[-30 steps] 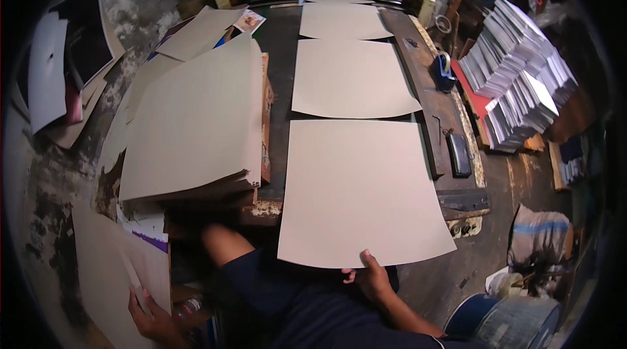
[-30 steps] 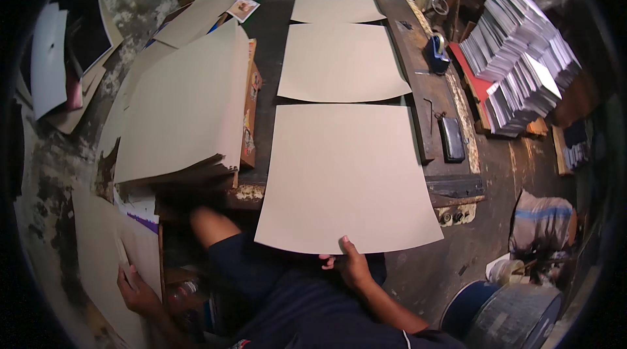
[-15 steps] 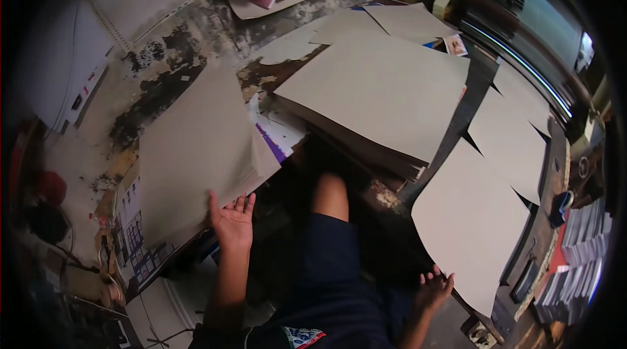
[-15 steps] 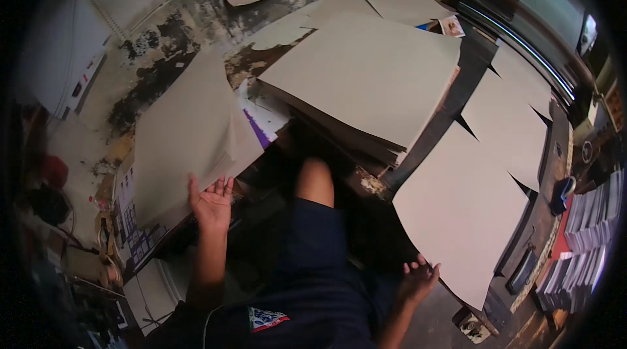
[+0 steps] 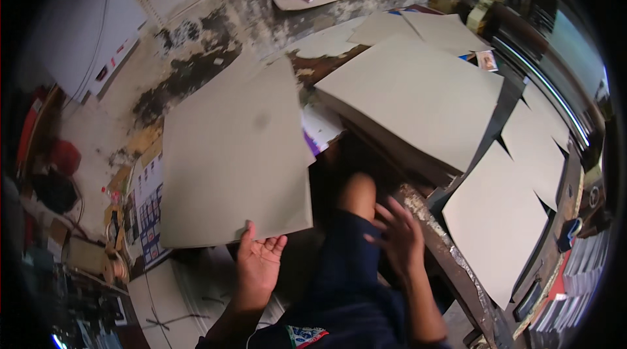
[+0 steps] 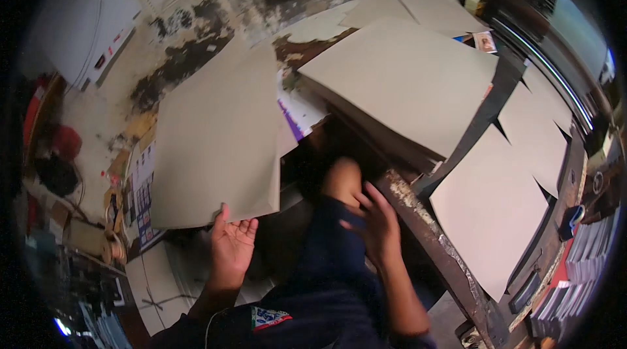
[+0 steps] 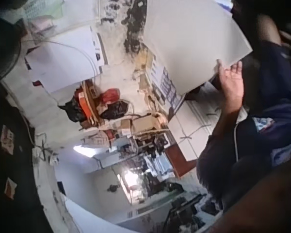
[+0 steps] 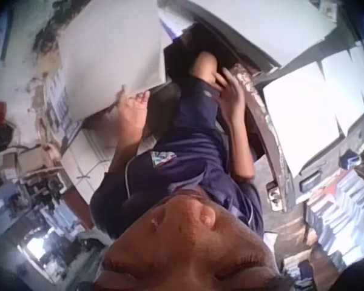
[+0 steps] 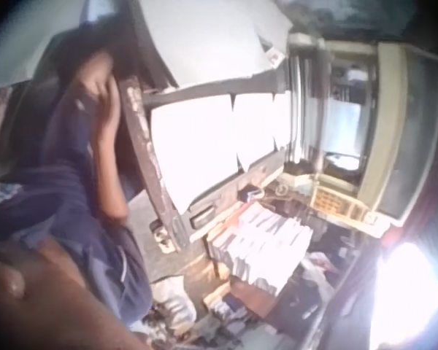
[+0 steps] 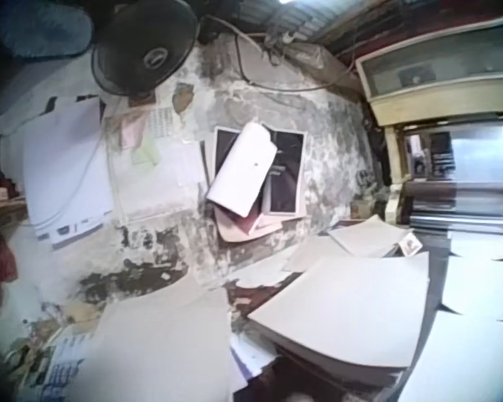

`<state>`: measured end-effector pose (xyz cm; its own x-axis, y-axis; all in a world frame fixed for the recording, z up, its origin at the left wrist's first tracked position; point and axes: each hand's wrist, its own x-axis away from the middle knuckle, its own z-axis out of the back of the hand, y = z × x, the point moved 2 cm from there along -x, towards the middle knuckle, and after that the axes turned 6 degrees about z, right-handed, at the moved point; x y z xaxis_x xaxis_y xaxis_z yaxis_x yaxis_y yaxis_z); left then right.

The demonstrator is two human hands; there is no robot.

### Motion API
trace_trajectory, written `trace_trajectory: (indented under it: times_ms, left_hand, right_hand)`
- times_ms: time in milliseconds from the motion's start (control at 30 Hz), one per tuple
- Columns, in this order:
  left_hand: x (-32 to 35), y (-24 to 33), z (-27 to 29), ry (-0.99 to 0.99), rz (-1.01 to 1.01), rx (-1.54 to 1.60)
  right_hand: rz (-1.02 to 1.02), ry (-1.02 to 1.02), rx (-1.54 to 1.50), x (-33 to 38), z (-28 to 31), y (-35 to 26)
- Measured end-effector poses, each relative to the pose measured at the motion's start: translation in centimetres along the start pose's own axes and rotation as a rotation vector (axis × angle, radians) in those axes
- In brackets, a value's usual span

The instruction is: The person lifts sheets of paper from a stack and places them one by one onto the feed table of a laminating or printing machine.

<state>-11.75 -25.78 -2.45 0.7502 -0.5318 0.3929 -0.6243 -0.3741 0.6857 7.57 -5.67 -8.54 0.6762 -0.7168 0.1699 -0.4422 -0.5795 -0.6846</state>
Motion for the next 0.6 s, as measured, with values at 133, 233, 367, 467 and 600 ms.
trace_trajectory:
  times_ms: [133, 233, 367, 467, 600]
  left_hand:
    - [2.8, -0.2, 2.9, -0.068, 0.103, -0.049]
    - [3.0, 1.0, 3.9, -0.210, 0.099, 0.099]
    - [-3.4, 8.4, 16.0, -0.186, -0.296, 0.172]
    - [-3.3, 7.6, 16.6, -0.157, -0.293, 0.021]
    - [-4.0, 3.8, 11.1, -0.074, -0.336, -0.033]
  right_hand:
    - [-0.418, -0.208, 0.043, -9.1, -10.6, 1.7]
    - [-0.271, -0.295, 0.296, -11.6, -14.0, 1.9]
    - [-0.013, -0.314, 0.401, -11.9, -14.4, 4.2]
    - [0.123, -0.346, 0.482, -10.1, -14.5, 2.4]
    - [0.285, -0.310, 0.419, -7.5, -11.8, -4.6]
